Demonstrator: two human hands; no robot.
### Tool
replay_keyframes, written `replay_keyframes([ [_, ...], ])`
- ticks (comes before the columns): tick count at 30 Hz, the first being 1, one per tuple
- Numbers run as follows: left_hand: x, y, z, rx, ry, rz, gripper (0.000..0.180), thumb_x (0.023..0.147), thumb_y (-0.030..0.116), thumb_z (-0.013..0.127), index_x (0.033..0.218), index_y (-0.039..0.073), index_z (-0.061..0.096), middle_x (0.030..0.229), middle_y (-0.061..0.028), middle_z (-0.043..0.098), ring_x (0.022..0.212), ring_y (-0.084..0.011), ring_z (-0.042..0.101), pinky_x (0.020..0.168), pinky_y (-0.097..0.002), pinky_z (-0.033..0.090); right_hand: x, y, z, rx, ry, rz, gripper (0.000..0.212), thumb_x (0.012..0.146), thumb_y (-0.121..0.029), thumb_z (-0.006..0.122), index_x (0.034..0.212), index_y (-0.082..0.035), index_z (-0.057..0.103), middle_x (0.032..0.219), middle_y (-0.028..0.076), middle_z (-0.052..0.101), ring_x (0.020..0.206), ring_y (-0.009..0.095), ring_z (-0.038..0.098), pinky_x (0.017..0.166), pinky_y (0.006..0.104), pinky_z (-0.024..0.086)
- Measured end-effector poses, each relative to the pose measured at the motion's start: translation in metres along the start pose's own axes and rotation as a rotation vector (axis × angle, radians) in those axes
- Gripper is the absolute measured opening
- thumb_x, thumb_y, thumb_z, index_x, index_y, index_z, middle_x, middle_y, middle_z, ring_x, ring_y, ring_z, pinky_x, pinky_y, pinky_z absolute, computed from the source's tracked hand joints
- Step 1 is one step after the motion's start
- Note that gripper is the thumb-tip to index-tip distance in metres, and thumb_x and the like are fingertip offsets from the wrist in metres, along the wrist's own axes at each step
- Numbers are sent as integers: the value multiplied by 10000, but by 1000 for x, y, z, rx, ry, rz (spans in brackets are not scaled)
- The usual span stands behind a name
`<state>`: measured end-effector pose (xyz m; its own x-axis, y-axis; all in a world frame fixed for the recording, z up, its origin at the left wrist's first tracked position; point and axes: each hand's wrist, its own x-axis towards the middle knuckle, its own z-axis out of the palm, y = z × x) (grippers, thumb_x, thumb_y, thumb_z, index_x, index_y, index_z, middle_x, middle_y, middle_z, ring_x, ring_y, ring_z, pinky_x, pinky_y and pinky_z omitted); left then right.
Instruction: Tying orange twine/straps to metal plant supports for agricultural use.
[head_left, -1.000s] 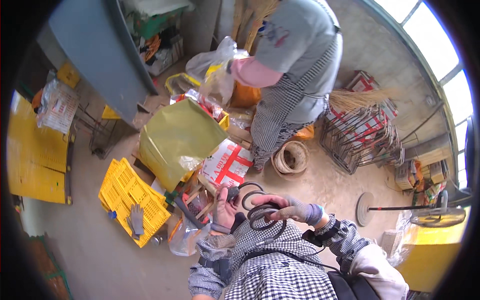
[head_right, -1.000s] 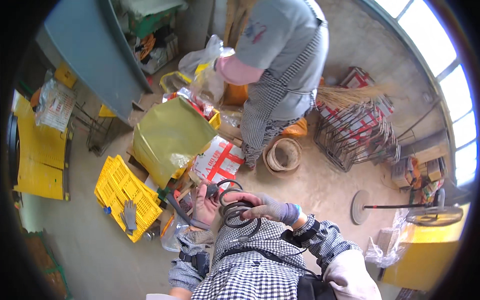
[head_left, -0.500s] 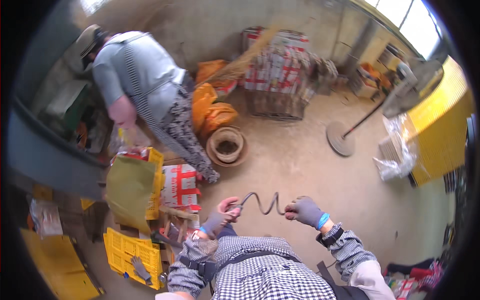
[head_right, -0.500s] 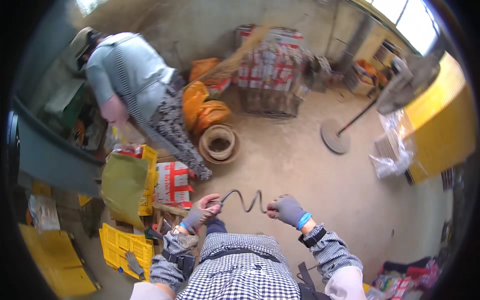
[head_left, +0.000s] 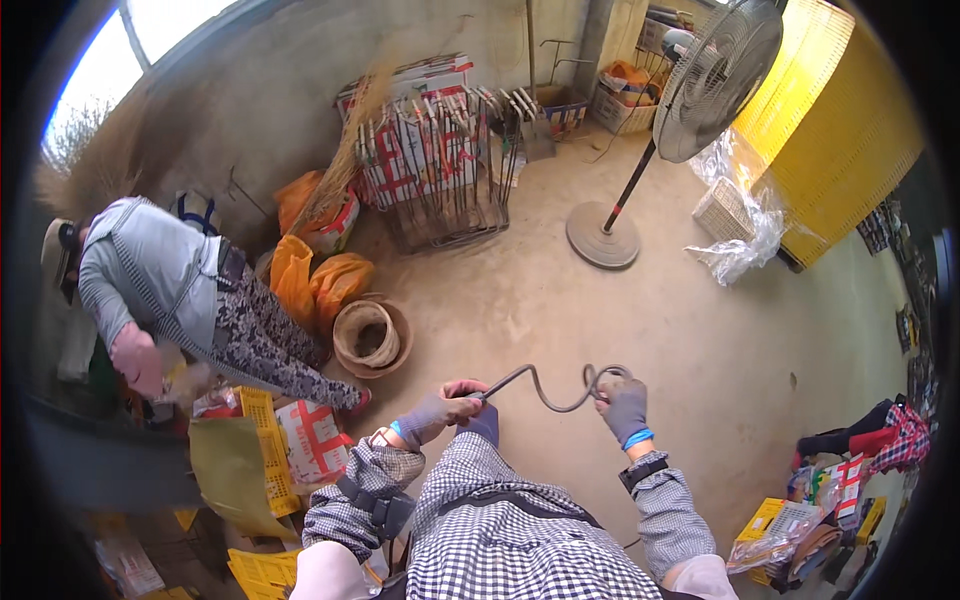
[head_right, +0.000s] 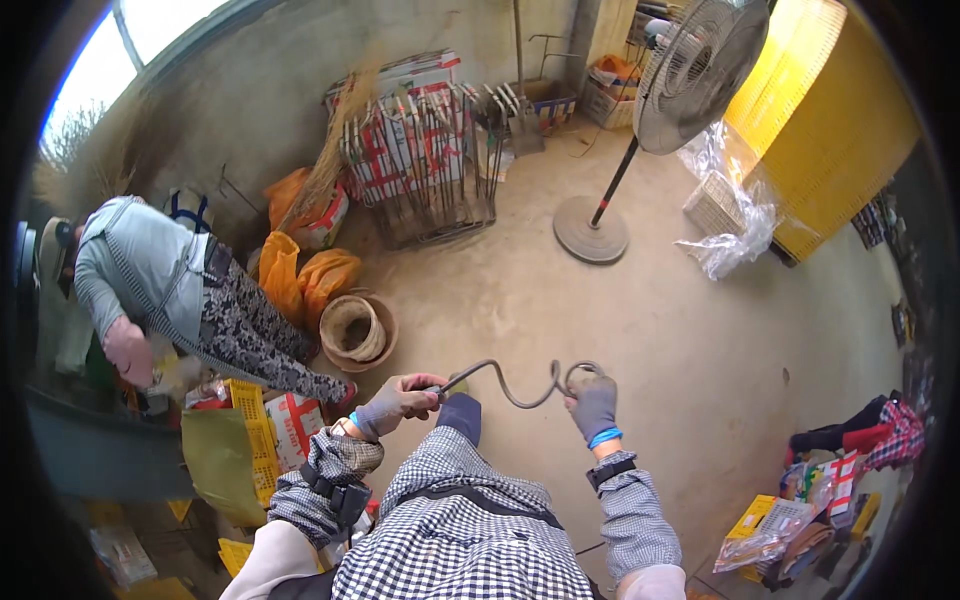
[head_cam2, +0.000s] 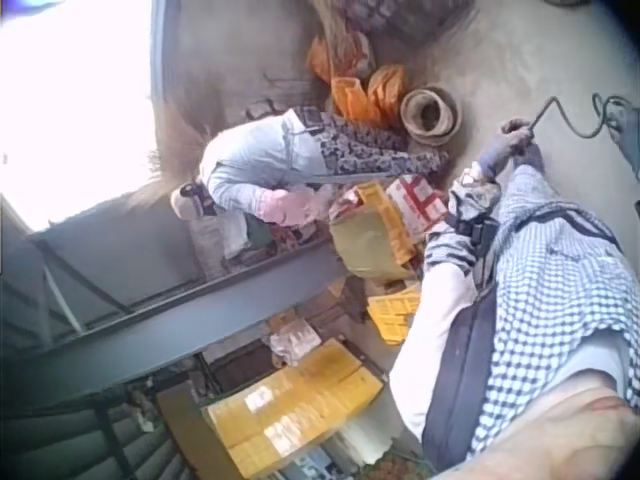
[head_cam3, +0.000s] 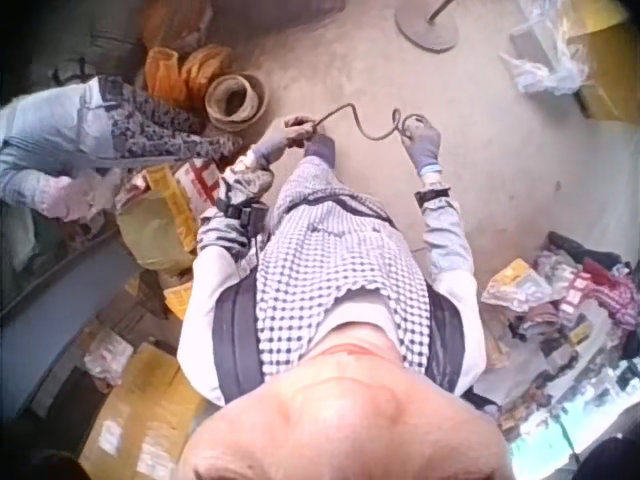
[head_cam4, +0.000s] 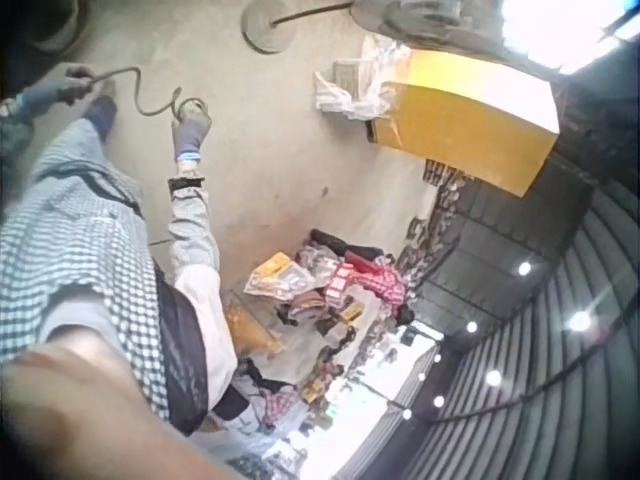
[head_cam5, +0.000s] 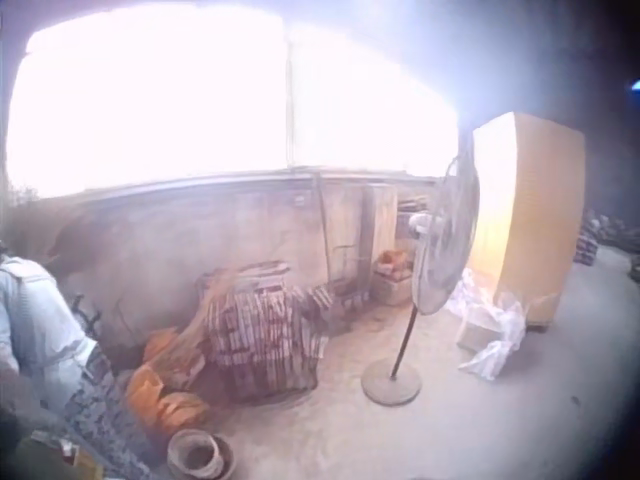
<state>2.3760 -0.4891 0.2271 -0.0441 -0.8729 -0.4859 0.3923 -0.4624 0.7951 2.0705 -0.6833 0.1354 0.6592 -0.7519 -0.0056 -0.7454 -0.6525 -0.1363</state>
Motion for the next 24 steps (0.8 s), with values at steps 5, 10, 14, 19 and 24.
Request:
replay_keyframes([
  [5,89,44,-35,-111,64,61,366,812,186,658,1124,34,541,887,31,567,785,-49,539,652,-185,432,118,-34,45,130,70,-257,307,625,-252,727,892,-128,642,953,92,630,888,263,597,834,416,440],
  [10,163,116,-81,-180,111,146,414,799,162,680,1151,12,522,947,24,540,758,-44,505,666,-179,430,236,-81,42,618,-106,-155,445,657,-160,695,1082,-81,587,1090,129,596,1071,310,533,937,373,419],
  [14,221,180,-124,-100,181,209,405,808,164,664,1153,10,519,911,27,520,745,-31,473,659,-158,407,312,-98,38,618,74,-63,536,696,-158,689,1185,-23,515,1093,149,596,1050,271,561,887,352,459],
  [19,300,234,-164,41,301,269,363,819,158,641,1134,17,527,943,7,529,816,-45,495,720,-179,432,419,-78,32,1855,-440,683,618,844,-475,583,1208,10,461,1126,177,571,967,290,606,864,371,489],
  [24,388,267,-183,623,340,403,387,745,126,671,1107,44,559,968,-54,577,876,-129,555,778,-249,447,559,-63,-5,2153,-1056,811,765,834,-625,458,1162,66,460,1075,192,589,961,303,606,867,411,498],
])
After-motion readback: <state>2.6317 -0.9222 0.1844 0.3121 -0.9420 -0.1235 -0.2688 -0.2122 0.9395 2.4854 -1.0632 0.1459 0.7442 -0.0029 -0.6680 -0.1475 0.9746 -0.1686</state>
